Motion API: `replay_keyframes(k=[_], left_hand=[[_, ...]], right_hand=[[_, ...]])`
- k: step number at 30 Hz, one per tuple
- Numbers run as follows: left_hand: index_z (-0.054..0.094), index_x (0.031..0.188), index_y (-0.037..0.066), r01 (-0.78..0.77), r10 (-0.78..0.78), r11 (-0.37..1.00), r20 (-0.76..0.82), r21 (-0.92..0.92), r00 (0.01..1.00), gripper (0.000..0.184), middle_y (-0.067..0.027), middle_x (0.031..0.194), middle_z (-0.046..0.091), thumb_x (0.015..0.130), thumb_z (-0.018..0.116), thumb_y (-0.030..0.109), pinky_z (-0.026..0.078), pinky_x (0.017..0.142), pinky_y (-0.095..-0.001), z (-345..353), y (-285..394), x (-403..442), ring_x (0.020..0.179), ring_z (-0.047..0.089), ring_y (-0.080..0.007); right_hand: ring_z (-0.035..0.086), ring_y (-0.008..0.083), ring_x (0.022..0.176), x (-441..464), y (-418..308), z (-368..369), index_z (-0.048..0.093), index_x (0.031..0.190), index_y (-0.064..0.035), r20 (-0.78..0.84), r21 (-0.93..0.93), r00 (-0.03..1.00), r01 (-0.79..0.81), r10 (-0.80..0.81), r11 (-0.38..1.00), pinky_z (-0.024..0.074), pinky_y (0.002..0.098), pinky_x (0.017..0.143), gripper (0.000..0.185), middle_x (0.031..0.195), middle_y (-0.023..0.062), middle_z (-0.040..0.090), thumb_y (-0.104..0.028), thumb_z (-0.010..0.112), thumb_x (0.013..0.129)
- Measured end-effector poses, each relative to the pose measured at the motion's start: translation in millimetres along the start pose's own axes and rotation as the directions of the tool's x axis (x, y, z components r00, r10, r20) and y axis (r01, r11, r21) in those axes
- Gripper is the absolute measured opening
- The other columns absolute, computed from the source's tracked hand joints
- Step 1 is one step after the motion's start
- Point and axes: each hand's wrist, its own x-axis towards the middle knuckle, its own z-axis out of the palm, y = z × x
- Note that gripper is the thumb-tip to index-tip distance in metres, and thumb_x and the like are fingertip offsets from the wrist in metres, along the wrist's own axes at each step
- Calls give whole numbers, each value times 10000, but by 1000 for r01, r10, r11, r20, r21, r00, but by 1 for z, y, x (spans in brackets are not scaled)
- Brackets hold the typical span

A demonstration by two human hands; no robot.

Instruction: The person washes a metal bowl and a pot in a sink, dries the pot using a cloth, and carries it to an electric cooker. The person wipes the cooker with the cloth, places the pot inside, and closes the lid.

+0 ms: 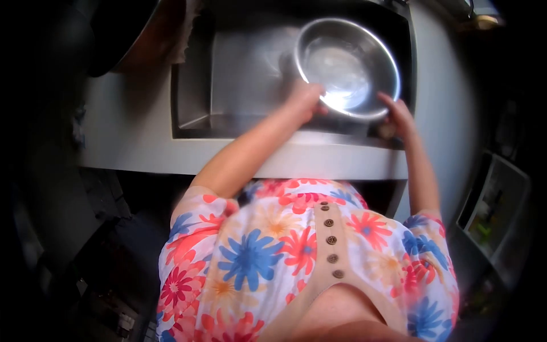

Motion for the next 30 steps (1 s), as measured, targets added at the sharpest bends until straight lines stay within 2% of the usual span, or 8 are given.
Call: replay_keyframes(k=[4,6,8,11,18,22,27,30], left_hand=[[520,886,-113,32,-28,999,130,-30,991,211,-173,709,592,724,510,22,461,374,-288,5,12,-13,506,596,-230],[502,966,-106,91,-73,995,317,-44,946,392,-185,843,578,810,587,244,488,441,-289,-5,17,-10,576,613,-241],[461,1071,-96,88,-74,996,306,-32,949,512,-192,938,543,825,584,336,497,469,-280,-14,30,-21,619,623,-237],[398,1202,-56,-63,23,993,361,98,932,570,-160,940,529,837,566,348,508,512,-258,-62,44,-31,681,631,-217],[449,1187,-51,-199,186,972,103,126,977,431,-114,906,586,837,557,177,493,537,-221,-177,68,-81,662,615,-148],[477,1171,-34,-224,223,955,27,192,974,370,-106,919,591,847,535,134,476,551,-206,-191,68,-115,663,603,-130],[509,1142,-19,-367,388,905,-65,215,919,313,-96,935,595,854,522,102,459,570,-188,-204,64,-141,673,592,-107],[522,1118,-22,-418,457,878,-145,235,878,292,-91,925,598,856,527,104,449,579,-181,-213,59,-148,681,587,-97]], right_hand=[[483,151,390,-1,-19,-3,514,683,2,-141,39,987,-67,72,997,408,266,366,101,534,74,504,-73,538,748],[480,165,387,5,-32,-4,511,659,7,-256,2,966,-33,32,999,414,277,371,119,524,78,498,-70,527,749],[483,175,392,9,-44,-2,506,646,12,-275,-23,960,-64,55,998,410,285,377,123,516,84,493,-62,521,743],[498,176,412,13,-67,6,511,656,30,-245,-172,969,-17,-26,985,410,301,393,113,532,96,513,-50,503,735],[581,217,478,41,-133,73,540,685,59,265,-258,956,199,-128,945,447,307,414,155,568,115,540,-73,496,755],[566,215,462,27,-143,114,569,701,65,320,-252,944,160,-73,954,449,307,422,161,572,121,552,-71,504,760],[528,170,451,30,-136,108,571,646,54,292,-531,955,205,-50,822,439,299,420,142,553,91,542,-76,550,699],[521,158,451,10,-132,92,579,659,45,72,-611,956,267,-283,745,425,284,413,128,549,73,534,-81,565,666]])
